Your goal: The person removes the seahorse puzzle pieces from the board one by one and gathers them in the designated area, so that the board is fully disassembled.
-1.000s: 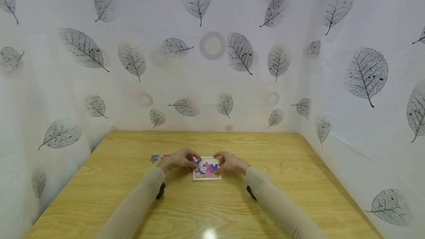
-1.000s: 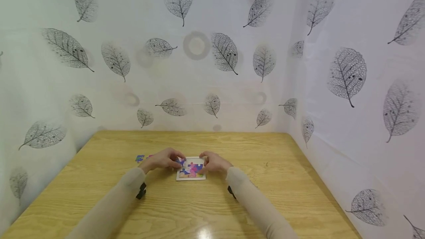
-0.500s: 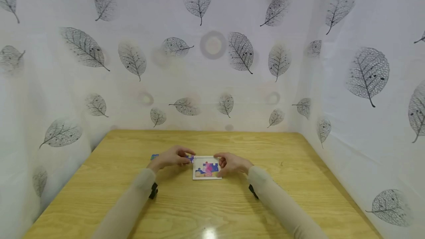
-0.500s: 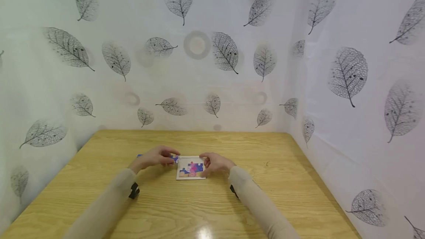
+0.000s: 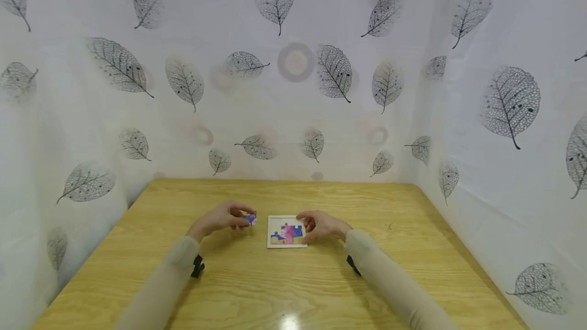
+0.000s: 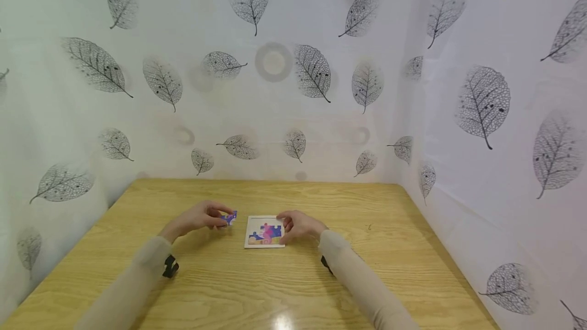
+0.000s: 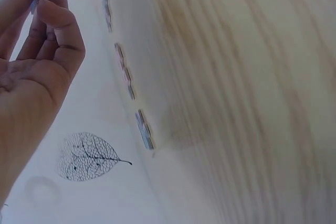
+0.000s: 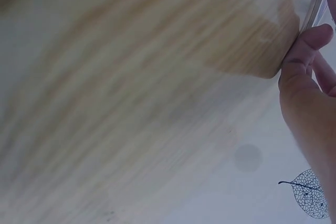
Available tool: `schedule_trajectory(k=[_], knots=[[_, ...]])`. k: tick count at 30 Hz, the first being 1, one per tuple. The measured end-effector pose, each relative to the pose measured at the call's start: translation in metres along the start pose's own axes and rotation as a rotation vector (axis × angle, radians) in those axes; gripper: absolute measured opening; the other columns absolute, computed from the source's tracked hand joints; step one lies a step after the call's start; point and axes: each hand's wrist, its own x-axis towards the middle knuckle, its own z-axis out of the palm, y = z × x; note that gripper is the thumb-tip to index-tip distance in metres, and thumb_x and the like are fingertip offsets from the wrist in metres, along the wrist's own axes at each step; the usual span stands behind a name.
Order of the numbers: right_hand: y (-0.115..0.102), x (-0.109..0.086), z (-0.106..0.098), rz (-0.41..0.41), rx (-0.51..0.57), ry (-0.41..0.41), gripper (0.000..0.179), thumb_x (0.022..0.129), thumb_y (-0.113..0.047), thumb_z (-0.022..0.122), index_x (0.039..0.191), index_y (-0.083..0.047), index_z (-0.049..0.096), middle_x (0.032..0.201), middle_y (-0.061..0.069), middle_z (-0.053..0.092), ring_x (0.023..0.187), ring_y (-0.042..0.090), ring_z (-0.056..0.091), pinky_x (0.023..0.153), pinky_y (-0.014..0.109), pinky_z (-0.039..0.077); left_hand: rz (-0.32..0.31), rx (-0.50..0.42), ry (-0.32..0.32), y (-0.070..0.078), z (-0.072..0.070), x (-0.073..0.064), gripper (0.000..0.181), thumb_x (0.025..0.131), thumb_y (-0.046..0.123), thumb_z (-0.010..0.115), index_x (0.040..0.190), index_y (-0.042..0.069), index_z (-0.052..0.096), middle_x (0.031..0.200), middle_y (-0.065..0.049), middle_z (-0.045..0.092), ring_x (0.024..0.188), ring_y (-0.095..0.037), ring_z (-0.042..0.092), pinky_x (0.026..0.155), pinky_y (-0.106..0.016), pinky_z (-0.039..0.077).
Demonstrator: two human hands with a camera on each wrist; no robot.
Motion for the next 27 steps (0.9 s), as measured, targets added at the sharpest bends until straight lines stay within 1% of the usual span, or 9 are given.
schedule_trajectory(k=[2, 5, 10, 13, 16, 19, 24, 27], knots=[[0.002, 0.0, 0.0, -0.01, 0.025, -0.004, 0.071, 0.078, -0.003, 0.081, 0.14, 0.0, 0.047, 0.099, 0.011, 0.054, 0.082, 0.015, 0.047, 0.071, 0.024, 0.044, -0.004, -0.005, 0.0, -0.001, -0.004, -0.003, 0.042, 0.092, 0.015, 0.067, 0.131, 0.001, 0.059, 0.101, -0.019, 0.072, 0.086, -0.032, 0.069, 0.074, -0.04, 0.056], [0.002, 0.0, -0.001, -0.01, 0.053, -0.001, 0.072, 0.078, -0.001, 0.08, 0.141, 0.002, 0.047, 0.098, 0.011, 0.054, 0.081, 0.014, 0.047, 0.069, 0.023, 0.044, -0.012, 0.0, 0.005, -0.004, -0.01, -0.007, 0.04, 0.092, 0.015, 0.066, 0.13, 0.002, 0.06, 0.102, -0.018, 0.072, 0.087, -0.031, 0.069, 0.075, -0.039, 0.056], [0.002, 0.0, -0.001, 0.005, 0.091, 0.016, 0.076, 0.077, 0.002, 0.08, 0.143, 0.002, 0.043, 0.098, 0.009, 0.053, 0.081, 0.014, 0.048, 0.07, 0.022, 0.044, -0.021, 0.006, 0.01, -0.006, -0.019, -0.011, 0.043, 0.091, 0.013, 0.067, 0.13, 0.0, 0.059, 0.111, -0.017, 0.069, 0.089, -0.029, 0.068, 0.077, -0.041, 0.056], [0.002, 0.0, -0.001, 0.02, 0.117, 0.024, 0.077, 0.076, 0.003, 0.08, 0.144, 0.001, 0.042, 0.097, 0.009, 0.053, 0.081, 0.014, 0.048, 0.07, 0.023, 0.044, -0.027, 0.019, 0.015, -0.009, -0.025, -0.015, 0.044, 0.09, 0.013, 0.067, 0.13, -0.001, 0.058, 0.114, -0.018, 0.067, 0.09, -0.027, 0.067, 0.077, -0.04, 0.056], [0.002, 0.001, -0.001, 0.03, 0.14, 0.024, 0.078, 0.076, 0.004, 0.08, 0.144, 0.002, 0.042, 0.097, 0.008, 0.052, 0.081, 0.014, 0.047, 0.069, 0.022, 0.044, -0.041, 0.031, 0.023, -0.013, -0.03, -0.018, 0.042, 0.091, 0.011, 0.067, 0.129, -0.002, 0.059, 0.113, -0.018, 0.067, 0.089, -0.026, 0.066, 0.075, -0.038, 0.056], [0.003, 0.002, -0.001, 0.022, 0.146, 0.02, 0.079, 0.076, 0.005, 0.079, 0.144, 0.003, 0.041, 0.096, 0.009, 0.053, 0.08, 0.014, 0.048, 0.068, 0.021, 0.044, -0.054, 0.046, 0.031, -0.018, -0.034, -0.023, 0.039, 0.091, 0.01, 0.066, 0.128, -0.001, 0.061, 0.112, -0.018, 0.068, 0.087, -0.024, 0.065, 0.072, -0.036, 0.056], [0.005, 0.002, -0.001, 0.016, 0.144, 0.007, 0.08, 0.076, 0.006, 0.079, 0.145, 0.004, 0.039, 0.093, 0.007, 0.052, 0.078, 0.013, 0.047, 0.066, 0.021, 0.044, -0.08, 0.046, 0.05, -0.021, -0.037, -0.029, 0.038, 0.091, 0.008, 0.065, 0.127, -0.003, 0.061, 0.104, -0.017, 0.069, 0.083, -0.023, 0.064, 0.069, -0.035, 0.056], [0.004, 0.003, 0.0, 0.022, 0.141, 0.009, 0.079, 0.076, 0.006, 0.078, 0.145, 0.004, 0.039, 0.092, 0.007, 0.051, 0.078, 0.012, 0.046, 0.066, 0.021, 0.043, -0.096, 0.046, 0.069, -0.022, -0.038, -0.035, 0.036, 0.091, 0.006, 0.064, 0.126, -0.003, 0.061, 0.099, -0.016, 0.069, 0.08, -0.023, 0.064, 0.068, -0.034, 0.056]])
